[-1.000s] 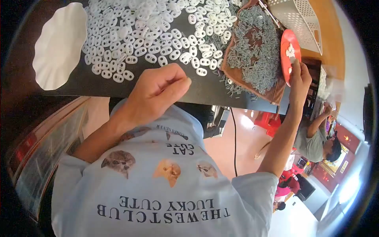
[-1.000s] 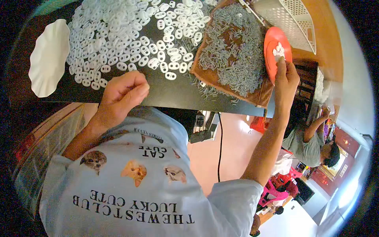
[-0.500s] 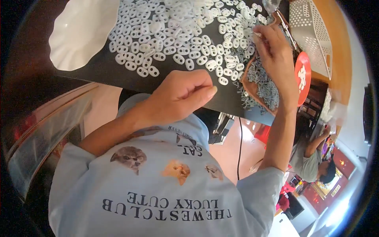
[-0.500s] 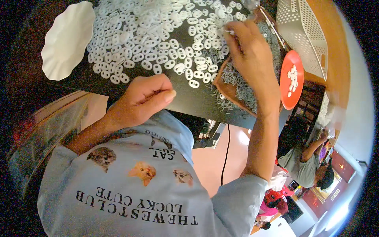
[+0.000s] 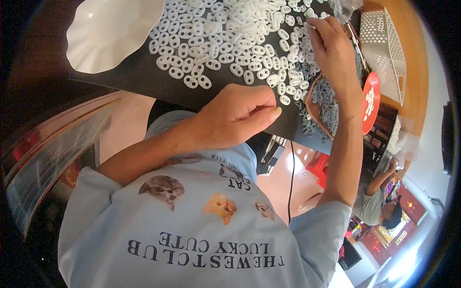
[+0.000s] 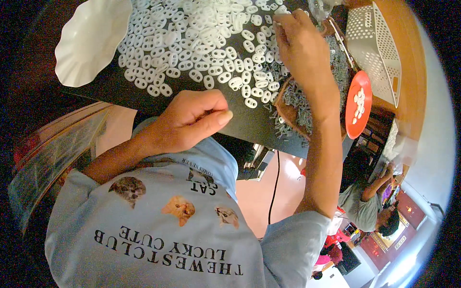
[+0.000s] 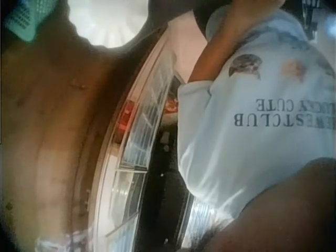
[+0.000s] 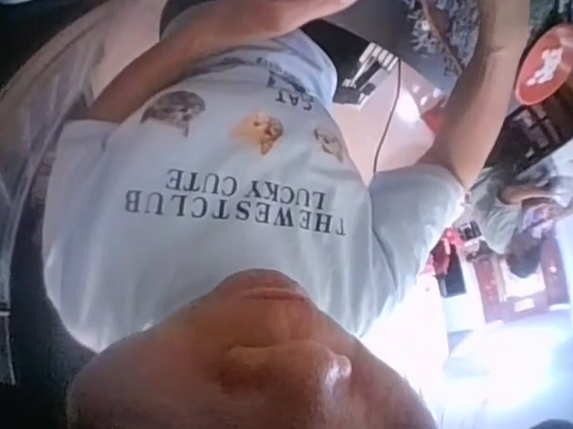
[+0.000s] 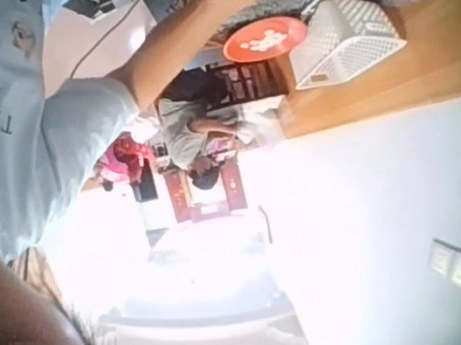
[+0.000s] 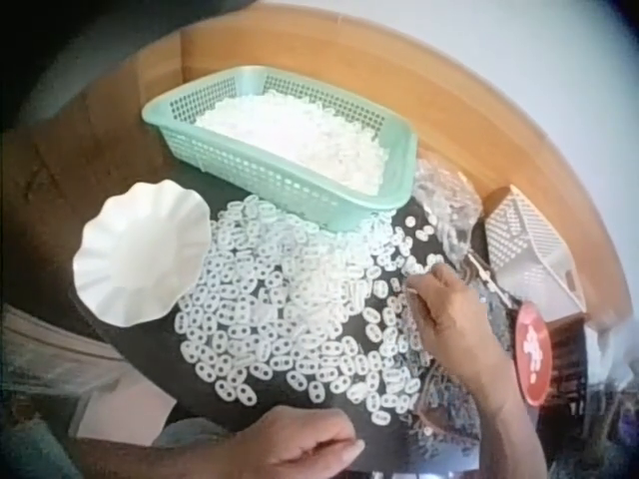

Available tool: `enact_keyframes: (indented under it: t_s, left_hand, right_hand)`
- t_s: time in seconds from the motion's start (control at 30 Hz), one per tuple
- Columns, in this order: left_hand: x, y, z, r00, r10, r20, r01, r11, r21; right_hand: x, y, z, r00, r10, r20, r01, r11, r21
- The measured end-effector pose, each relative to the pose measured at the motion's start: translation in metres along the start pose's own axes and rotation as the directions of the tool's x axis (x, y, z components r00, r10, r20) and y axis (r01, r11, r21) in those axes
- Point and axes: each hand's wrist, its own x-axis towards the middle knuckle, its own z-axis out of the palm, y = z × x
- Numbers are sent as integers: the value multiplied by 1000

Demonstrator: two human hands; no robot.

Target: Manually assembling small plastic rings by inserting metal pins into them.

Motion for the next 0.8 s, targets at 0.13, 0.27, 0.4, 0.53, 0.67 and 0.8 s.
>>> enact_keyframes:
  t_s: [0.13,0.27,0.4,0.53,0.67,0.8]
  left_hand:
    - [0,-1,0,1000,0,-12,0,1000,-1]
    - [0,-3,3,996,57,-71,-59,998,-24]
    - [0,-1,1,994,74,-81,-75,997,-3]
    - [0,-2,-2,999,47,-17,-47,999,10]
    - [-2,-7,0,998,-3,-61,-4,994,-110]
    - [2,-8,0,999,-24,-45,11,962,-274]
  right_hand:
    - [16,2,5,996,5,92,7,992,-127]
    - [29,-2,8,990,-9,140,36,981,-191]
    - [34,-6,7,988,-74,133,90,988,-122]
    - [17,-2,-2,987,-1,162,-30,981,190]
    - [-17,-35,-33,893,228,387,-419,734,535]
    - [-50,-64,-51,869,192,456,-488,478,730]
